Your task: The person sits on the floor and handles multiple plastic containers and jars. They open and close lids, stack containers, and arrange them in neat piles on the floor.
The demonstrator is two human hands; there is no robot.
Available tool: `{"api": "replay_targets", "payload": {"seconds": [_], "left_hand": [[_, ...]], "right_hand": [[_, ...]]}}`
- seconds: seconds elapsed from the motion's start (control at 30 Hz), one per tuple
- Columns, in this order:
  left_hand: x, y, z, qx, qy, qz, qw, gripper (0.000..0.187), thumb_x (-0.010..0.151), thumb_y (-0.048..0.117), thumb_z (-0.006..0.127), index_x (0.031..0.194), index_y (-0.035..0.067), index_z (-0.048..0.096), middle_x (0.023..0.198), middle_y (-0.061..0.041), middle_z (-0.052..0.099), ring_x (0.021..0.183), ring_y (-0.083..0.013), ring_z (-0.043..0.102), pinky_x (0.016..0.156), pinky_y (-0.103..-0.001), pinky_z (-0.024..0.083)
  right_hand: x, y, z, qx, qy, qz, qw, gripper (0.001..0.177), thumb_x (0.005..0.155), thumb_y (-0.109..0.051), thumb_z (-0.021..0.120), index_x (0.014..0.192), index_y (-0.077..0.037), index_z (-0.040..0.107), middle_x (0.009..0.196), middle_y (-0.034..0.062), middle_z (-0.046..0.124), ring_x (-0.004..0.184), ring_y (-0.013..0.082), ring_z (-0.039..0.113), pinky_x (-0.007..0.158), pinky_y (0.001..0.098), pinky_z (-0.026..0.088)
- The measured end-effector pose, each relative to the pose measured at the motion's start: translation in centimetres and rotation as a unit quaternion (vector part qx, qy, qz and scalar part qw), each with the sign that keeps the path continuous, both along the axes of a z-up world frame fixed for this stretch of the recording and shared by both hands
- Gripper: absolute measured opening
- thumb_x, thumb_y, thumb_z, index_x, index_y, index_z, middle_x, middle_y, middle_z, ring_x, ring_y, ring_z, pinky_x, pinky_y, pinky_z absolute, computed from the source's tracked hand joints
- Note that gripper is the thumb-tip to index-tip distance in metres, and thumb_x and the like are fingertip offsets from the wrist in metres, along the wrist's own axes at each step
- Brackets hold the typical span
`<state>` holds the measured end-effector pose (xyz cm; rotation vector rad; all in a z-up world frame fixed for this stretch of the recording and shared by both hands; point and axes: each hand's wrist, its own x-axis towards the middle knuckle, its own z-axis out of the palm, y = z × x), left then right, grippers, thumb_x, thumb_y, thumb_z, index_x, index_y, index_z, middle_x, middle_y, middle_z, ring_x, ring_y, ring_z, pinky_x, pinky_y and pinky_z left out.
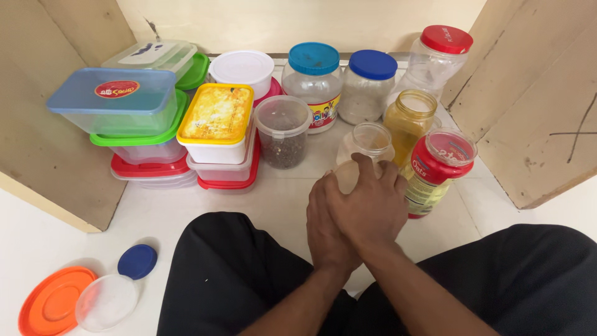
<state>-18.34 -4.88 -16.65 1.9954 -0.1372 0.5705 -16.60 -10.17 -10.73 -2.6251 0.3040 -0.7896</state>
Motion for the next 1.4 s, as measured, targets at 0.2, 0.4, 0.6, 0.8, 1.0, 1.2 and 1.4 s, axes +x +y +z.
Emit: {"api": "replay_targets", "payload": {"seconds": [0.2, 0.4, 0.6, 0.8, 1.0, 1.2, 1.4], "left_hand": [[-0.3, 0.1, 0.3, -0.023, 0.027, -0.011, 0.999, 0.112, 0.062, 0.034, 0.094, 0.150, 0.002, 0.031, 0.148, -0.018, 0.042, 0.139, -0.0371, 0.040, 0.113, -0.047, 0.035], [0.1, 1.4, 0.6, -0.061, 0.008, -0.084, 0.995, 0.117, 0.055, 0.040, 0.098, 0.148, 0.003, 0.037, 0.142, -0.018, 0.052, 0.132, -0.0351, 0.054, 0.108, -0.046, 0.046], [2.6, 4.9, 0.6, -0.058, 0.052, -0.274, 0.959, 0.120, 0.055, 0.042, 0.096, 0.152, 0.003, 0.038, 0.145, -0.016, 0.055, 0.138, -0.0283, 0.056, 0.114, -0.042, 0.048], [3.7, 5.8, 1.1, -0.025, 0.089, -0.344, 0.934, 0.130, 0.056, 0.041, 0.096, 0.159, 0.003, 0.027, 0.154, -0.016, 0.046, 0.145, -0.0285, 0.047, 0.119, -0.041, 0.040], [3.3, 5.8, 1.2, -0.039, 0.108, -0.333, 0.936, 0.126, 0.055, 0.041, 0.094, 0.157, 0.003, 0.032, 0.149, -0.014, 0.052, 0.143, -0.0269, 0.052, 0.118, -0.040, 0.042], [2.6, 4.8, 0.6, -0.070, 0.051, -0.282, 0.955, 0.118, 0.054, 0.038, 0.097, 0.151, 0.003, 0.038, 0.145, -0.014, 0.055, 0.139, -0.0272, 0.054, 0.116, -0.041, 0.044], [1.6, 2.9, 0.0, -0.074, 0.031, -0.172, 0.982, 0.117, 0.051, 0.036, 0.097, 0.148, 0.006, 0.039, 0.140, -0.016, 0.055, 0.133, -0.0316, 0.056, 0.110, -0.043, 0.047]], "right_hand": [[0.7, -0.8, 1.5, 0.070, 0.104, 0.021, 0.992, 0.067, 0.076, -0.058, 0.072, 0.133, -0.024, 0.064, 0.134, 0.0223, 0.053, 0.125, 0.0455, 0.050, 0.101, 0.0547, 0.046], [1.4, -4.0, 3.1, 0.079, 0.208, 0.122, 0.967, 0.078, 0.072, -0.060, 0.070, 0.142, -0.030, 0.057, 0.140, 0.0183, 0.055, 0.129, 0.0398, 0.055, 0.110, 0.0494, 0.046], [1.1, -6.9, 3.3, -0.046, 0.125, 0.432, 0.892, 0.068, 0.080, -0.053, 0.069, 0.139, -0.019, 0.059, 0.151, 0.0173, 0.046, 0.139, 0.0397, 0.043, 0.110, 0.0552, 0.037], [2.9, -8.8, 4.2, -0.181, 0.097, 0.577, 0.790, 0.067, 0.077, -0.048, 0.070, 0.137, -0.018, 0.059, 0.154, 0.0178, 0.045, 0.144, 0.0403, 0.041, 0.112, 0.0557, 0.036], [3.1, -9.1, 3.5, -0.127, 0.119, 0.596, 0.784, 0.066, 0.083, -0.046, 0.068, 0.142, -0.017, 0.056, 0.155, 0.0202, 0.044, 0.144, 0.0405, 0.042, 0.112, 0.0529, 0.039], [2.1, -8.6, 2.8, -0.093, 0.091, 0.535, 0.835, 0.070, 0.079, -0.044, 0.069, 0.143, -0.020, 0.057, 0.148, 0.0174, 0.051, 0.136, 0.0389, 0.049, 0.108, 0.0518, 0.042], [0.6, -6.6, 1.5, -0.056, 0.043, 0.373, 0.925, 0.062, 0.078, -0.047, 0.069, 0.134, -0.022, 0.064, 0.133, 0.0178, 0.059, 0.119, 0.0387, 0.059, 0.099, 0.0516, 0.049]]}}
